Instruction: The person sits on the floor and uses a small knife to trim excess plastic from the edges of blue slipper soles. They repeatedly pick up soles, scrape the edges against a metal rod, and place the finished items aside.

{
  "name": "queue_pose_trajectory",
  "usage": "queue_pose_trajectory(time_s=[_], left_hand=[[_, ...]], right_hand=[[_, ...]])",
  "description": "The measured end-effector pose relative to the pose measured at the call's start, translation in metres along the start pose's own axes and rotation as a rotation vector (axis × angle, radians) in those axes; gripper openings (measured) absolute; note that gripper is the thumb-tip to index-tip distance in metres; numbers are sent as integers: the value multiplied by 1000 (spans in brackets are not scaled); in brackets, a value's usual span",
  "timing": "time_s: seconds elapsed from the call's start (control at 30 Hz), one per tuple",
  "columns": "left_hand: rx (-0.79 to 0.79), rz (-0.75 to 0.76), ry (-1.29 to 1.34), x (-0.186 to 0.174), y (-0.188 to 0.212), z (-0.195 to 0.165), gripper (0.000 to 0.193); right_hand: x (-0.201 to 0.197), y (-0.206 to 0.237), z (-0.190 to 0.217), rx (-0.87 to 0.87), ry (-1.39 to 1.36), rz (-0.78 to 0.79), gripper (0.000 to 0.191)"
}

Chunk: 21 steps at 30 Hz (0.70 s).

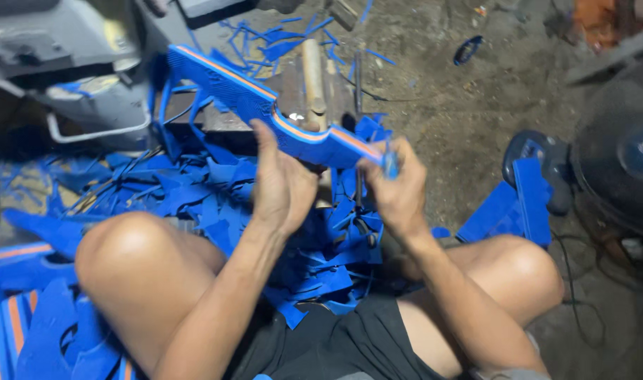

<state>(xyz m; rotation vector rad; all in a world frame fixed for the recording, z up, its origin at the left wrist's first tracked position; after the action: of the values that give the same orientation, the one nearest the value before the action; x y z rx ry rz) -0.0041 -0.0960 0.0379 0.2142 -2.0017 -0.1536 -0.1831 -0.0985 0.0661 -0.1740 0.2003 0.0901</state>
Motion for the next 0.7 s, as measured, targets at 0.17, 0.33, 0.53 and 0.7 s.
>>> queue_pose_trajectory(time_s=[0.17,0.33,0.53,0.7], left_hand=[[61,-431,-226,-43,-17,-7,34],[296,-280,-226,-38,-14,-14,29],[317,-273,-273,-33,-10,-13,29],[361,-258,-327,-32,-7,-20,30]], right_hand=[[39,35,48,-608,380,312,39],[47,38,55,-652,502,396,42],[53,42,53,-678,571,399,37],[55,40,50,-689,595,386,34]])
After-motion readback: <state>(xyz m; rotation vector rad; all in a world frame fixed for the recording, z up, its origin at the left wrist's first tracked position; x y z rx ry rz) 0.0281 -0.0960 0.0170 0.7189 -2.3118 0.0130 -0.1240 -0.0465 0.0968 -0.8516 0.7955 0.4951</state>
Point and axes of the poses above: each hand's wrist, its own y-axis away from the middle knuckle, its own x-axis out of the palm, z = x × y, the point moved 5 cm from there along -y, towards the middle knuckle, and after that the axes turned 2 degrees about -z, right-handed, at the moved point
